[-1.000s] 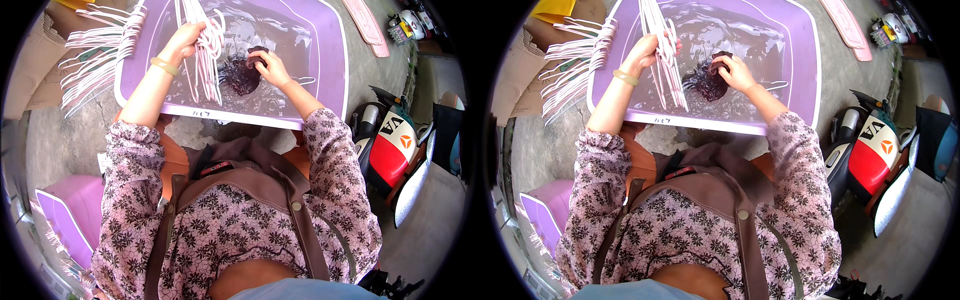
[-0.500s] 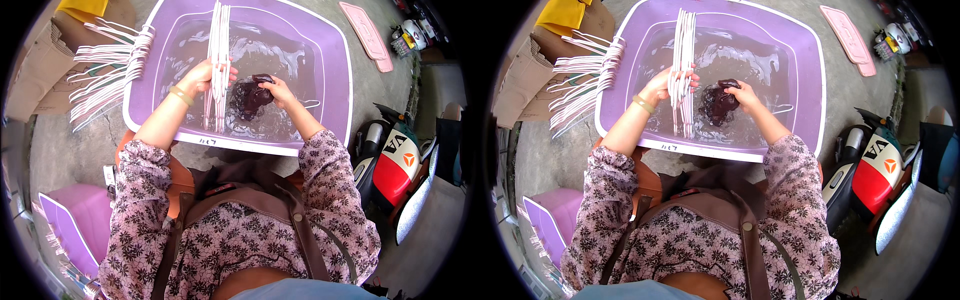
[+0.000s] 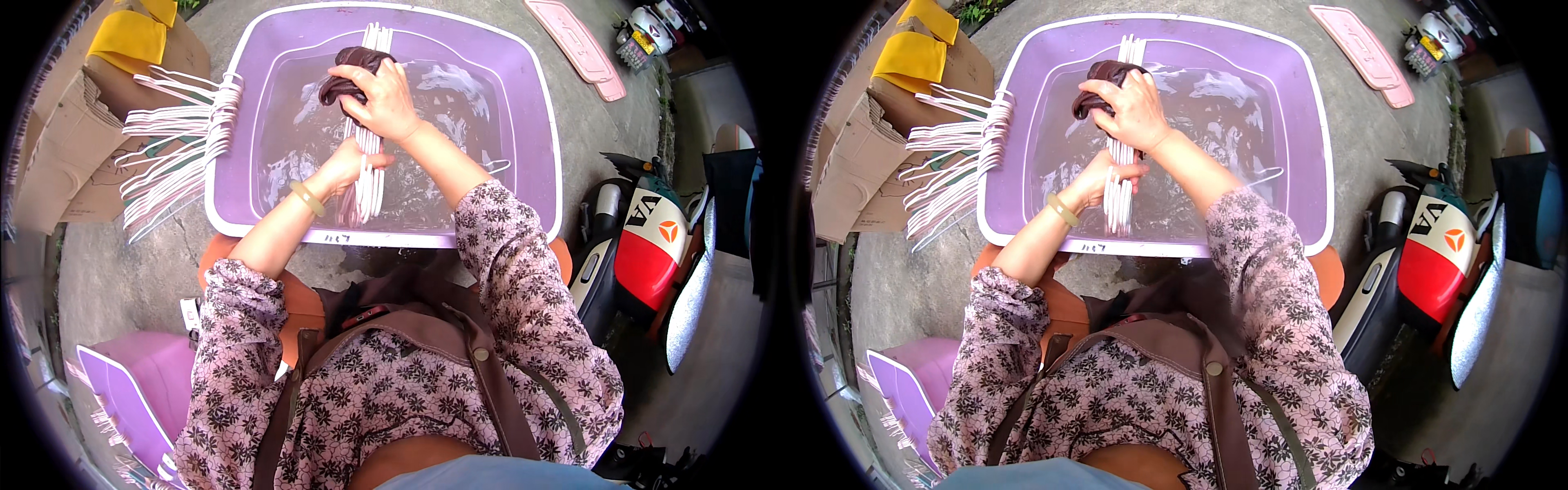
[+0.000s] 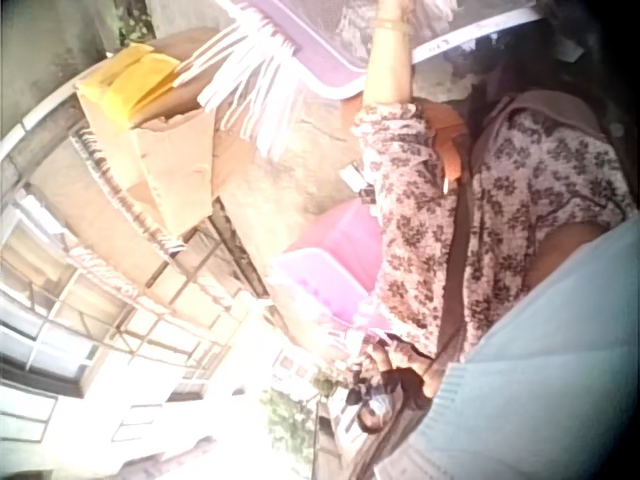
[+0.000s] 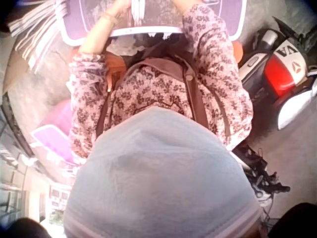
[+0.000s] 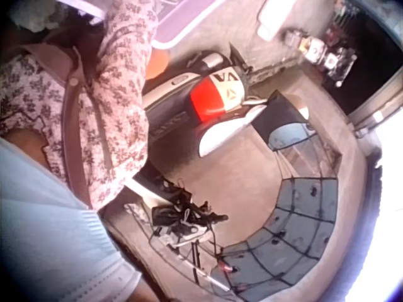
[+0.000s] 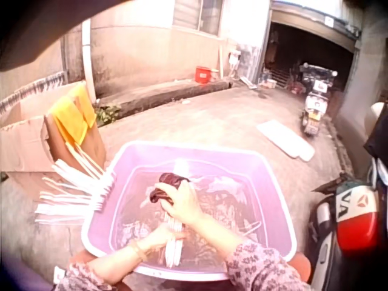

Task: The person washes white plastic hangers in a purple basin filled with water, using a brown cloth to wipe the surface of the hangers before placing them in a separate pile.

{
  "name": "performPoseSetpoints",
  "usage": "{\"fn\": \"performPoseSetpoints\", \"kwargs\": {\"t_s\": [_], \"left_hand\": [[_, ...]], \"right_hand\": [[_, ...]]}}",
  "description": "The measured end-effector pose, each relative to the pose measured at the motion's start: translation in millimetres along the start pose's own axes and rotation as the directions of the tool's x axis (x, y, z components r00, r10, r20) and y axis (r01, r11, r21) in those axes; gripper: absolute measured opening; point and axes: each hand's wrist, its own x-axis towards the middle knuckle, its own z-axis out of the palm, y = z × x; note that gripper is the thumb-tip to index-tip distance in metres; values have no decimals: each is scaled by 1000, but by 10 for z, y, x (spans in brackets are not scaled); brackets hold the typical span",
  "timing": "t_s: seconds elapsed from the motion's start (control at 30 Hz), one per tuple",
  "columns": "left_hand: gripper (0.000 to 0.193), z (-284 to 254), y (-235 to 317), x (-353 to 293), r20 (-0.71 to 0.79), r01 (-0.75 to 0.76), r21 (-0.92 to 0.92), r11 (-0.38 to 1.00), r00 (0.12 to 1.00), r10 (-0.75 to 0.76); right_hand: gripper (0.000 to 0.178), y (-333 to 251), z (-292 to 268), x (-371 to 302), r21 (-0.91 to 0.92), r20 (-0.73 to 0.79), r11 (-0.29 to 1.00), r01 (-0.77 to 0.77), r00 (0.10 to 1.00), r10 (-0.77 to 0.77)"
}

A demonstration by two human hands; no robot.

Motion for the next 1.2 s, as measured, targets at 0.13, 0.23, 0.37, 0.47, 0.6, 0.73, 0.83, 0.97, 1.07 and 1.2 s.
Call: {"fn": "performPoseSetpoints", "kwargs": {"t_s": [0.13,0.23,0.37,0.47,0.6,0.73,0.83,0.97,1.07,1.2], "left_hand": [[27,79,220,-28,-54,69,-3,998,996,-69],[31,59,228,-45,-98,73,-17,997,992,-74],[33,169,253,-100,31,63,55,996,997,-65],[33,131,292,-239,97,103,7,995,990,-103],[24,72,357,-245,246,67,-122,990,969,-35],[26,-56,459,-254,247,38,-227,973,969,20],[32,-161,425,-256,257,51,-295,954,966,28],[33,-347,571,-136,196,-34,-477,878,970,144],[32,-630,616,14,202,-64,-668,741,943,263],[32,-858,557,71,88,-84,-719,690,974,210]], "right_hand": [[29,313,-65,483,-246,-139,968,-44,990,9],[26,261,-298,824,-245,-59,932,-268,963,262],[26,1032,-487,982,198,-1,856,-477,873,487],[31,1623,-371,929,597,669,100,-796,563,485],[30,1188,-134,262,744,662,-397,-538,672,332],[33,775,174,-340,712,701,-455,-534,578,418],[28,378,182,-582,592,805,-533,-605,420,418],[28,277,253,-962,361,932,-667,-652,286,224],[31,175,102,-1243,179,984,-610,-772,139,113],[44,380,30,-1533,-216,896,577,-788,76,438]]}}
